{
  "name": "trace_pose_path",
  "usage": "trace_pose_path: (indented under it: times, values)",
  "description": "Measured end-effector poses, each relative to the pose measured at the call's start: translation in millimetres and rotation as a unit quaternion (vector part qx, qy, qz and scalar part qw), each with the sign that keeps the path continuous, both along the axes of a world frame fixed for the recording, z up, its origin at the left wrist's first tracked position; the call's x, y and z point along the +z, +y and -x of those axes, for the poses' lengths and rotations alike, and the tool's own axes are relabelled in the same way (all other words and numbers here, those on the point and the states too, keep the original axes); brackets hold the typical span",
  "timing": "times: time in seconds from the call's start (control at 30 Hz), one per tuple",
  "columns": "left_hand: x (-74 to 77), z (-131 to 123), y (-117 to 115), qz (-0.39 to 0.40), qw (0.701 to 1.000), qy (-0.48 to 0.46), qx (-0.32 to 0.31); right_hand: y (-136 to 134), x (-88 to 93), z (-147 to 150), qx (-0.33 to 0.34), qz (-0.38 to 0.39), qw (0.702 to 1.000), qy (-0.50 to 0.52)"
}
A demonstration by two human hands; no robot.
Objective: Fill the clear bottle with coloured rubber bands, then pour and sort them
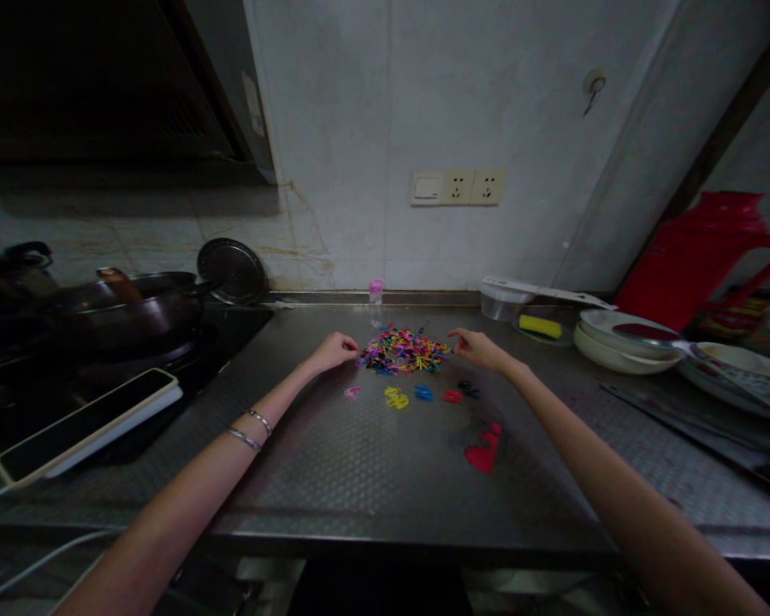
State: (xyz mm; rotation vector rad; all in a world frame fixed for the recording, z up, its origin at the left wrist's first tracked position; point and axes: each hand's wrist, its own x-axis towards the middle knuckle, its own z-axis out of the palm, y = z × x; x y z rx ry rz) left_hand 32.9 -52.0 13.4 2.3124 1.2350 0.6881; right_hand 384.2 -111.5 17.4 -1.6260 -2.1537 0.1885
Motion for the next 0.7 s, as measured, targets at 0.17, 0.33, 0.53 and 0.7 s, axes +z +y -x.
trace_pose_path:
  times: [0.17, 0.33, 0.53, 0.7]
  values:
    - [8.6, 4.5, -8.9, -0.018, 0.996, 0.058, -0.066, -33.6, 9.6, 0.0, 0.079, 0.048, 0.995, 0.030]
    - [7.2, 6.7, -10.4, -0.060, 0.988, 0.110, -0.089, -56.3, 11.6, 3.9, 0.098, 0.097, 0.990, 0.017]
    - [-0.4, 6.5, -9.0, -0.082, 0.988, 0.121, -0.054, -63.2, 13.1, 2.7, 0.092, 0.098, 0.991, -0.018]
    - [-2.8, 6.7, -9.0, -0.083, 0.989, 0.108, -0.052, -64.6, 11.8, -4.5, 0.073, 0.072, 0.995, -0.018]
